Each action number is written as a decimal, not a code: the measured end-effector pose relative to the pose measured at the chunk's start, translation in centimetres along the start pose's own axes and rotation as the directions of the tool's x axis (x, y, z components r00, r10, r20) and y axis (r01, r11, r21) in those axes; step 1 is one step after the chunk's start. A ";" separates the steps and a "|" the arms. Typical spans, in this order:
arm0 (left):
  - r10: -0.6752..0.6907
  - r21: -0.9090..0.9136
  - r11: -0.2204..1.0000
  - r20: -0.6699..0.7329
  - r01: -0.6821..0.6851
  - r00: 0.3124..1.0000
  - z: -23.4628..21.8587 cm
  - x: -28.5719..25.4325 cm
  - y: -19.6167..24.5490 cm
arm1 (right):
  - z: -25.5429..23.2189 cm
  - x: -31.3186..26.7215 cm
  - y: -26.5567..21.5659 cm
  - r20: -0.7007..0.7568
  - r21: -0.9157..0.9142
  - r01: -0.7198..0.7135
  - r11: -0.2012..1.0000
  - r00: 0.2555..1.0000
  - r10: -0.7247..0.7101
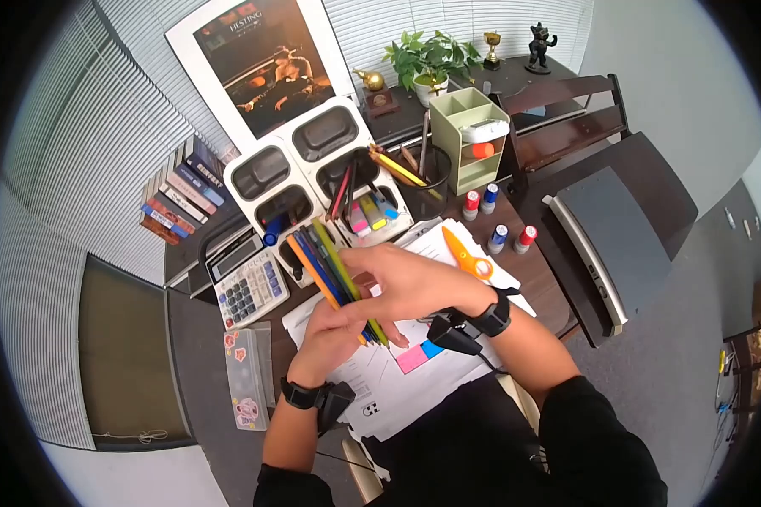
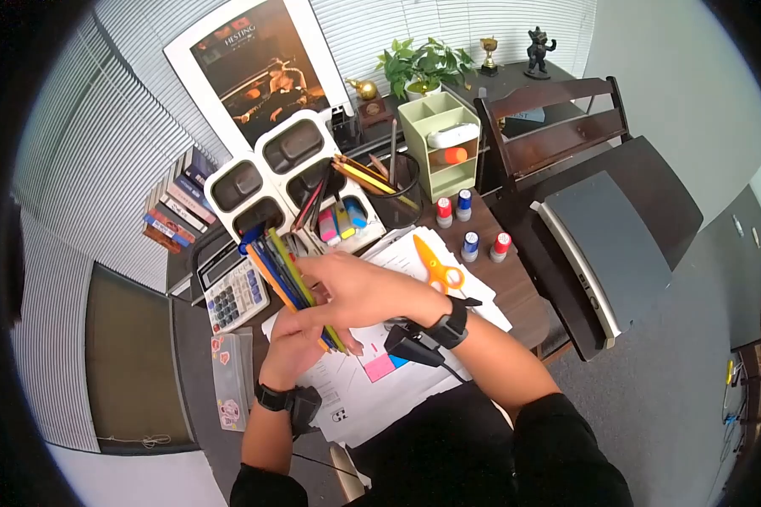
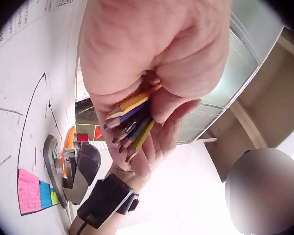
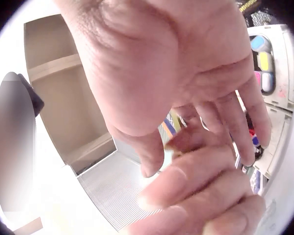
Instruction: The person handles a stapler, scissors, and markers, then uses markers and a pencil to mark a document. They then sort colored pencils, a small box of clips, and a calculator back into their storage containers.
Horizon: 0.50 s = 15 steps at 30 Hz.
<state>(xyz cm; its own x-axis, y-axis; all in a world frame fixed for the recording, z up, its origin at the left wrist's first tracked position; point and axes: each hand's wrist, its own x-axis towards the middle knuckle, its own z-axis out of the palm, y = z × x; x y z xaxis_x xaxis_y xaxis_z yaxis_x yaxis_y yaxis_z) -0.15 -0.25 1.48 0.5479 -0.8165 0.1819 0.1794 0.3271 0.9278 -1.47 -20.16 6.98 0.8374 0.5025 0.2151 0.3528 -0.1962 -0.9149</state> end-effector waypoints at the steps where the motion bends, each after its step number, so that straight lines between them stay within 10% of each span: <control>1: 0.034 -0.059 0.998 0.001 -0.034 0.999 0.6 0.2 0.3 | -0.6 -0.3 -0.4 -0.005 -0.004 0.003 1.000 1.000 -0.003; 5: 0.001 -0.168 0.986 -0.109 -0.019 0.994 0.2 0.1 0.0 | -4.6 -1.6 -1.8 -0.470 0.080 0.061 0.995 0.883 -0.016; 7: 0.011 -0.181 0.983 -0.116 -0.032 0.993 0.2 0.2 0.3 | -6.0 -1.6 -0.7 -0.716 -0.235 0.066 0.970 0.663 -0.218; 10: -0.043 -0.186 0.982 -0.124 0.020 0.991 0.7 0.2 1.1 | -7.8 -1.9 0.3 -0.722 -0.538 -0.232 0.810 0.624 -0.301; 15: -0.046 -0.215 0.976 -0.075 0.029 0.996 0.3 0.1 0.0 | -6.3 -1.4 0.6 -0.742 -0.239 0.014 0.971 0.642 -0.192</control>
<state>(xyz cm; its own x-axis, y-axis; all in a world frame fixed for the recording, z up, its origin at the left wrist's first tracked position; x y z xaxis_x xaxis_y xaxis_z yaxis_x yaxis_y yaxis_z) -0.34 -0.52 1.66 0.5985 -0.7929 0.1141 0.3667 0.3978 0.8410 0.22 -26.29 8.25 0.7794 -0.2649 0.5677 0.4545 -0.3846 -0.8034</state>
